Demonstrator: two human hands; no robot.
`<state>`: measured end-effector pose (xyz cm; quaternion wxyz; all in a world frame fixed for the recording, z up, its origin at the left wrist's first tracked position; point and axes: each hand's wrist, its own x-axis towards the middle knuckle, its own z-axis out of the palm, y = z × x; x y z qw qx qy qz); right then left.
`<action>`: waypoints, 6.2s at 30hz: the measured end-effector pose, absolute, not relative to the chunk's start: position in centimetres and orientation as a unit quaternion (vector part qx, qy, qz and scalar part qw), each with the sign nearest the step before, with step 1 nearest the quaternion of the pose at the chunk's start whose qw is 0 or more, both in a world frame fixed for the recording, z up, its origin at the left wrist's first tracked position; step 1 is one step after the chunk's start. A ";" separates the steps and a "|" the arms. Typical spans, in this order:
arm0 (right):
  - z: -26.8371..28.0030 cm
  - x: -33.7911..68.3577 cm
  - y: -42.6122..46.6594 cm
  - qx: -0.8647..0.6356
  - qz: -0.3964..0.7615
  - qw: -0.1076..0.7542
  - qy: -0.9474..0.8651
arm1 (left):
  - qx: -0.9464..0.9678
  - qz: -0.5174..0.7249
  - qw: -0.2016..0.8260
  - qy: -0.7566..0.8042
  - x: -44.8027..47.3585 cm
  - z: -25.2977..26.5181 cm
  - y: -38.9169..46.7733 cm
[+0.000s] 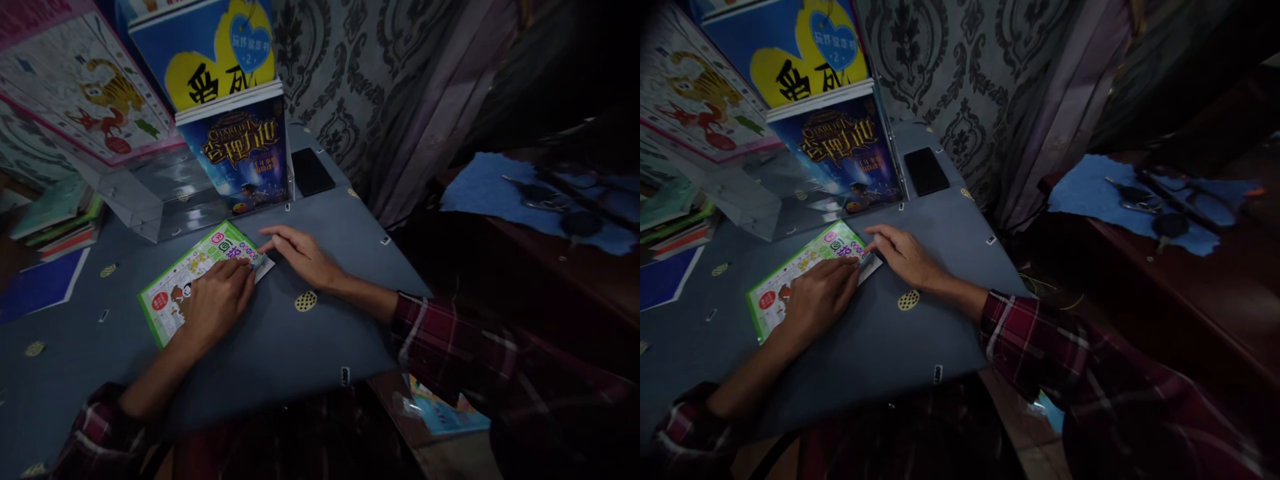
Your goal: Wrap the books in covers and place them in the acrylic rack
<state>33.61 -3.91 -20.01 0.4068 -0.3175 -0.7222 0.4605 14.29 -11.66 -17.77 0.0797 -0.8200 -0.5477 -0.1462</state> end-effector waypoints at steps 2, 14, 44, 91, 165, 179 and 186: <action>-20.0 33.6 -3.9 -0.316 0.463 0.407 -0.721 | -0.823 -0.147 0.078 -0.543 14.3 -17.7 -11.6; -19.5 33.9 -4.7 -0.307 0.402 0.343 -0.791 | -0.834 -0.122 0.054 -0.535 14.0 -18.1 -12.0; -21.6 31.9 -0.8 -0.238 0.201 0.288 -0.906 | -0.672 0.073 0.083 -0.732 7.8 -15.3 -18.1; -21.3 30.2 -9.9 -0.201 0.181 0.163 -0.949 | -0.866 -0.192 -0.034 -0.460 7.9 -18.1 -21.3; -20.8 28.6 1.8 -0.318 0.145 0.102 -0.932 | -0.704 -0.156 -0.014 -0.693 3.2 -20.6 -8.5; -20.9 33.0 -5.8 -0.265 0.180 0.066 -0.945 | -0.701 -0.138 -0.013 -0.699 3.7 -20.3 -9.0; -20.6 33.1 -5.9 -0.271 0.195 0.047 -0.941 | -0.684 -0.152 0.002 -0.714 4.2 -20.1 -9.5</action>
